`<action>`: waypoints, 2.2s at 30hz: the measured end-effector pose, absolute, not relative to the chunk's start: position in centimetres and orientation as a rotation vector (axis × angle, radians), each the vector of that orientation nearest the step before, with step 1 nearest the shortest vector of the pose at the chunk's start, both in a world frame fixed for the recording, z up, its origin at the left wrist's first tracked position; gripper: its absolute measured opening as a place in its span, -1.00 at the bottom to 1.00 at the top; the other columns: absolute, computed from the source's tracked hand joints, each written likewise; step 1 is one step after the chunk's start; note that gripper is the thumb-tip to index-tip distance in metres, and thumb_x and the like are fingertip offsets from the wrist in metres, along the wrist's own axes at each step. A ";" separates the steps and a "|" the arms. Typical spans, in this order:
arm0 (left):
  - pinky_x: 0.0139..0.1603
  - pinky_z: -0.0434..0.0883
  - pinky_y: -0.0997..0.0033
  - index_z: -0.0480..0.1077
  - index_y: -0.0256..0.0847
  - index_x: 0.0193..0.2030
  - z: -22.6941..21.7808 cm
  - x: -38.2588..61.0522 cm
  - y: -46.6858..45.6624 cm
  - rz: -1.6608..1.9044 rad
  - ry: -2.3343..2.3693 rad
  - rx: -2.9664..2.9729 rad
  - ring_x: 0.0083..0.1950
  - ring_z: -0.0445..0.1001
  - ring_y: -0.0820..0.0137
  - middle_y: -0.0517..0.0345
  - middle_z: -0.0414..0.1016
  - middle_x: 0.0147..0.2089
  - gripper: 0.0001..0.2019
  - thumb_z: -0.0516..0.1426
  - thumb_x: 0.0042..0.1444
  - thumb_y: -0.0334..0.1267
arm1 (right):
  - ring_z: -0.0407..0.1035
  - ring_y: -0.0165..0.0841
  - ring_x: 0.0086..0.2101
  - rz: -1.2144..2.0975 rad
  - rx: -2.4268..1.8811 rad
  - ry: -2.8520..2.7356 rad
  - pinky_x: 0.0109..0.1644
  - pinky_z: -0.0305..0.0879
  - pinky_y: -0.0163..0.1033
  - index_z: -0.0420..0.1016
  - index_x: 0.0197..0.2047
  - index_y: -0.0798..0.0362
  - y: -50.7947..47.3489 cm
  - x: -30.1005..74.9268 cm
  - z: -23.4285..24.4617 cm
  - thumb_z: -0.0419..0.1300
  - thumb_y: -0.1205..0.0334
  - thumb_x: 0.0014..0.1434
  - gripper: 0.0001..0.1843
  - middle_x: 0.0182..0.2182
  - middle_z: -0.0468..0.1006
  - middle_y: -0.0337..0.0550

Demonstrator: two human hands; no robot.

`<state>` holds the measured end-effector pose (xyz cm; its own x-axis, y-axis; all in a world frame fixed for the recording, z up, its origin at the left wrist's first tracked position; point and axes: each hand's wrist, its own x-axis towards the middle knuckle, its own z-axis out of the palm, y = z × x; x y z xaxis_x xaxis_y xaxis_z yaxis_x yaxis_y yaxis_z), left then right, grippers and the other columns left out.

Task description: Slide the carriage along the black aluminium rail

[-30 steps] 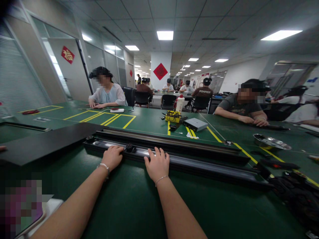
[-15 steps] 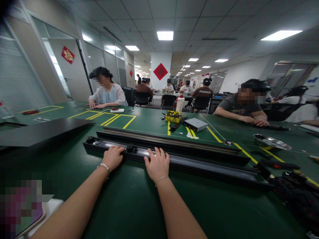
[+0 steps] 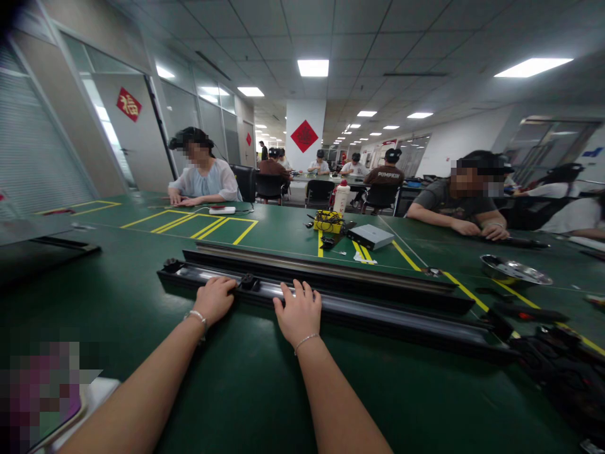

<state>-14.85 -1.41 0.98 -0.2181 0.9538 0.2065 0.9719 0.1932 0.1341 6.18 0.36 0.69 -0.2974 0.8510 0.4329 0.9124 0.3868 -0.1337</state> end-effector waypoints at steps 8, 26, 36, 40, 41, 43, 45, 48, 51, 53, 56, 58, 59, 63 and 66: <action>-0.16 0.22 0.23 0.35 0.01 -0.17 1.1 -14.6 -1.4 -0.360 -2.383 -1.884 0.05 0.19 0.26 0.20 0.36 0.00 -0.66 -0.09 -0.06 -0.32 | -0.01 -0.19 0.08 -0.181 -1.526 -2.221 0.06 -0.17 -0.04 0.24 0.08 -0.20 0.3 6.2 0.8 -0.20 -0.07 0.16 -0.52 0.11 0.22 -0.16; -0.05 0.08 0.19 0.33 -0.10 -0.34 1.6 -13.8 -2.0 -0.542 -2.249 -1.830 -0.06 0.31 0.32 0.17 0.47 -0.19 -0.80 -0.07 -0.07 -0.35 | -0.01 -0.21 0.09 -0.190 -1.544 -2.226 0.07 -0.18 -0.04 0.23 0.09 -0.21 0.3 6.2 0.8 -0.20 -0.07 0.17 -0.53 0.11 0.22 -0.16; 0.01 0.08 0.26 0.28 -0.14 -0.38 1.3 -14.2 -2.0 -0.548 -2.151 -1.967 -0.12 0.35 0.35 0.16 0.46 -0.26 -0.87 -0.05 -0.08 -0.29 | -0.01 -0.20 0.09 -0.182 -1.552 -2.235 0.07 -0.17 -0.05 0.24 0.09 -0.20 0.3 6.1 1.0 -0.10 -0.12 0.11 -0.51 0.10 0.23 -0.15; 0.03 0.07 0.27 0.28 -0.14 -0.37 1.3 -14.4 -1.9 -0.565 -2.145 -2.010 -0.13 0.34 0.36 0.16 0.45 -0.27 -0.87 -0.04 -0.07 -0.27 | 0.01 -0.20 0.08 -0.195 -1.528 -2.225 0.07 -0.16 -0.05 0.24 0.08 -0.21 0.5 6.2 0.8 -0.10 -0.11 0.11 -0.51 0.09 0.24 -0.16; 0.04 0.07 0.27 0.28 -0.14 -0.36 1.3 -14.4 -1.8 -0.565 -2.133 -2.028 -0.13 0.34 0.36 0.16 0.45 -0.27 -0.87 -0.03 -0.07 -0.25 | 0.01 -0.20 0.08 -0.199 -1.520 -2.224 0.07 -0.16 -0.05 0.23 0.08 -0.22 0.5 6.2 0.8 -0.10 -0.11 0.11 -0.51 0.09 0.25 -0.17; 0.04 0.07 0.26 0.28 -0.14 -0.36 1.3 -14.6 -1.8 -0.560 -2.114 -2.053 -0.13 0.35 0.35 0.16 0.45 -0.28 -0.86 -0.02 -0.06 -0.20 | 0.01 -0.19 0.08 -0.207 -1.531 -2.226 0.07 -0.16 -0.04 0.23 0.09 -0.21 0.5 6.2 0.8 -0.11 -0.12 0.11 -0.50 0.09 0.24 -0.16; 0.05 0.06 0.26 0.29 -0.14 -0.34 1.3 -14.7 -1.7 -0.552 -2.110 -2.083 -0.12 0.34 0.34 0.16 0.44 -0.27 -0.81 0.00 -0.05 -0.11 | 0.00 -0.17 0.09 -0.215 -1.534 -2.241 0.07 -0.16 -0.03 0.23 0.09 -0.20 0.4 6.2 0.8 -0.13 -0.12 0.11 -0.50 0.10 0.22 -0.15; 0.05 0.06 0.25 0.30 -0.14 -0.33 1.3 -14.9 -1.6 -0.531 -2.117 -2.103 -0.12 0.34 0.33 0.16 0.44 -0.26 -0.75 0.01 -0.04 -0.03 | 0.00 -0.16 0.09 -0.203 -1.544 -2.249 0.06 -0.17 -0.03 0.23 0.10 -0.19 0.4 6.2 0.9 -0.13 -0.11 0.12 -0.49 0.11 0.22 -0.14; 0.04 0.06 0.26 0.31 -0.14 -0.33 1.3 -15.0 -1.6 -0.529 -2.114 -2.115 -0.12 0.34 0.33 0.15 0.45 -0.24 -0.71 0.00 -0.03 0.02 | -0.01 -0.16 0.09 -0.192 -1.546 -2.245 0.07 -0.17 -0.03 0.24 0.09 -0.18 0.3 6.2 1.0 -0.12 -0.11 0.11 -0.49 0.10 0.23 -0.13; 0.03 0.07 0.26 0.32 -0.15 -0.33 1.3 -15.1 -1.6 -0.527 -2.116 -2.119 -0.12 0.34 0.33 0.16 0.45 -0.24 -0.68 -0.01 -0.02 0.06 | 0.00 -0.16 0.09 -0.185 -1.536 -2.233 0.07 -0.17 -0.04 0.25 0.08 -0.18 0.3 6.2 1.0 -0.11 -0.11 0.11 -0.50 0.10 0.24 -0.14; 0.01 0.08 0.28 0.33 -0.13 -0.32 1.4 -15.1 -1.6 -0.530 -2.127 -2.123 -0.11 0.33 0.34 0.17 0.45 -0.23 -0.66 -0.03 0.00 0.09 | 0.01 -0.17 0.08 -0.176 -1.520 -2.216 0.07 -0.16 -0.05 0.26 0.07 -0.18 0.4 6.2 0.9 -0.09 -0.11 0.10 -0.51 0.09 0.24 -0.14; 0.00 0.08 0.30 0.34 -0.11 -0.31 1.4 -15.1 -1.6 -0.526 -2.143 -2.126 -0.10 0.33 0.34 0.18 0.45 -0.22 -0.67 -0.02 0.00 0.09 | 0.01 -0.17 0.08 -0.176 -1.518 -2.211 0.07 -0.17 -0.04 0.27 0.06 -0.18 0.4 6.3 0.8 -0.07 -0.11 0.10 -0.52 0.09 0.24 -0.14; 0.00 0.09 0.31 0.34 -0.11 -0.31 1.4 -15.1 -1.6 -0.526 -2.151 -2.124 -0.10 0.33 0.34 0.18 0.45 -0.23 -0.67 -0.01 -0.01 0.08 | 0.01 -0.18 0.08 -0.180 -1.517 -2.210 0.07 -0.17 -0.04 0.28 0.05 -0.18 0.4 6.3 0.7 -0.06 -0.10 0.10 -0.52 0.09 0.24 -0.14; 0.00 0.08 0.32 0.33 -0.12 -0.30 1.5 -15.1 -1.6 -0.539 -2.151 -2.121 -0.10 0.33 0.35 0.18 0.45 -0.23 -0.68 0.00 0.00 0.07 | 0.02 -0.20 0.08 -0.182 -1.494 -2.213 0.08 -0.17 -0.06 0.34 0.00 -0.15 0.4 6.4 0.7 -0.04 -0.06 0.10 -0.57 0.11 0.22 -0.16; -0.01 0.09 0.30 0.32 -0.11 -0.31 1.4 -15.2 -1.6 -0.524 -2.149 -2.127 -0.11 0.34 0.34 0.18 0.46 -0.24 -0.68 -0.01 -0.01 0.08 | 0.04 -0.22 0.06 -0.158 -1.473 -2.197 0.07 -0.15 -0.07 0.41 -0.10 -0.11 0.4 6.4 0.9 -0.01 -0.03 0.09 -0.64 0.10 0.23 -0.16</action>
